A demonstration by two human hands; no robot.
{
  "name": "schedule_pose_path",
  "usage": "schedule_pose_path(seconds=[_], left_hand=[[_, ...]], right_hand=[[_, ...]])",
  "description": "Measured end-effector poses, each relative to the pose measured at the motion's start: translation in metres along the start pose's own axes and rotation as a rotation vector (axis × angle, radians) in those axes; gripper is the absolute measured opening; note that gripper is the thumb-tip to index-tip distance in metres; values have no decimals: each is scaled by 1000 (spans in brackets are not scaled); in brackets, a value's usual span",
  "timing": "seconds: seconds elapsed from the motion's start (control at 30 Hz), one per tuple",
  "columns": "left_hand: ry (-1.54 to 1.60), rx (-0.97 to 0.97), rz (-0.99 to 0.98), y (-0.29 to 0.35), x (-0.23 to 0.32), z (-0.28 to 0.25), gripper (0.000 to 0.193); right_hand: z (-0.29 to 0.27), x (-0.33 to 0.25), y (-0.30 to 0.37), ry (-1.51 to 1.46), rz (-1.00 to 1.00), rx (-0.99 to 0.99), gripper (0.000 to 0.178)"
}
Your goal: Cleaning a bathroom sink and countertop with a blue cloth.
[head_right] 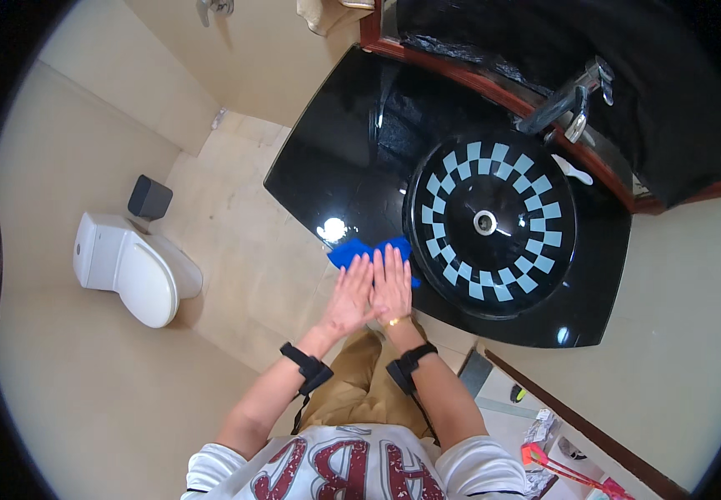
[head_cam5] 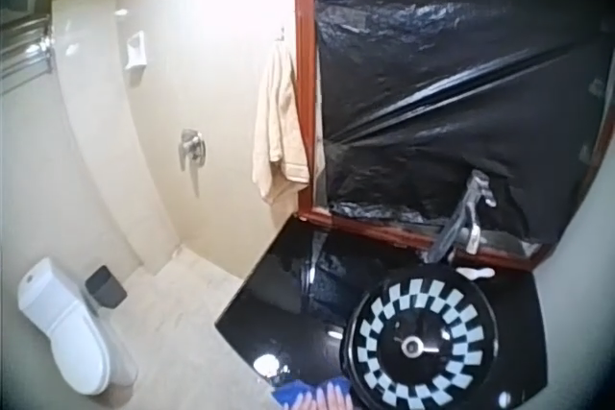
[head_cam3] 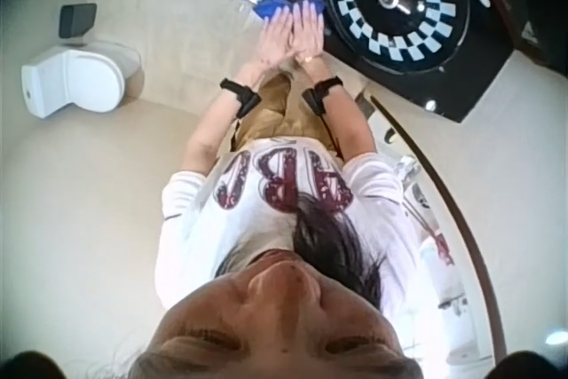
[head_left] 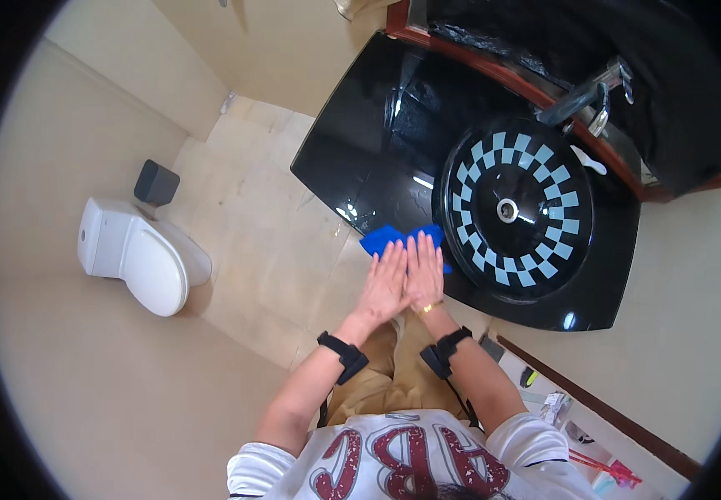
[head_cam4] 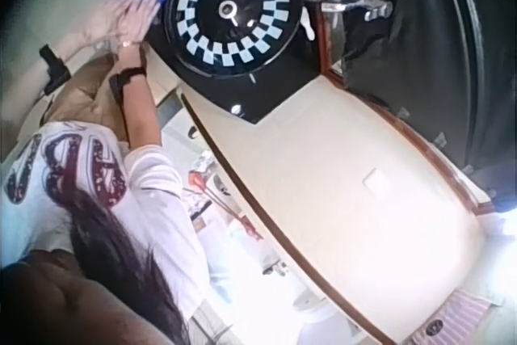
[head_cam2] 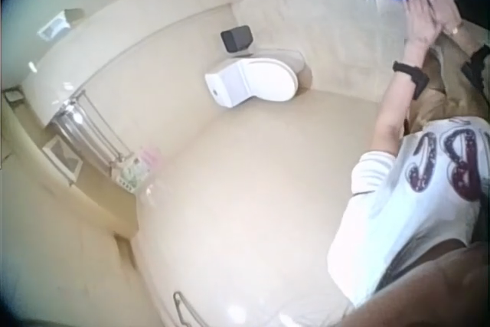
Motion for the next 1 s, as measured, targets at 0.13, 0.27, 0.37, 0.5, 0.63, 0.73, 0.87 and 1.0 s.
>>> schedule_pose_path(seconds=[0.13, 0.27, 0.37, 0.5, 0.63, 0.73, 0.87, 1.0], left_hand=[[61, -49, 3, -2, 10, 1, 84], [3, -83, -10, -22, -3, -7, 85], [-31, -80, -28, -43, -19, -19, 84], [-59, -89, -24, -87, -37, -42, 84], [-59, -117, -30, -130, -55, -62, 84], [-71, -92, 10, -140, -61, -71, 82], [-30, -116, 147, -86, -62, -73, 81], [113, -188, 55, -40, -87, -86, 85]], right_hand=[[-6, 3, 7, -17, 86, 12, 49], [-3, 0, -17, 0, 203, 38, 53], [3, 0, -43, 29, 213, 31, 55], [6, 10, -94, 120, 227, 30, 56], [3, 17, -147, 187, 215, 13, 56], [-1, 17, -157, 84, 215, 4, 55], [4, -13, -118, 14, 80, -102, 61], [15, -56, -109, -152, -61, -167, 65]])
Point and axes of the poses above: each hand's wrist, its own y-axis away from the middle knuckle, its own z-axis out of the palm, x = y × z, the point moved 9 cm from there along -y, towards the middle knuckle, and after that the axes turned 5 degrees about -x, right-handed, at the moved point
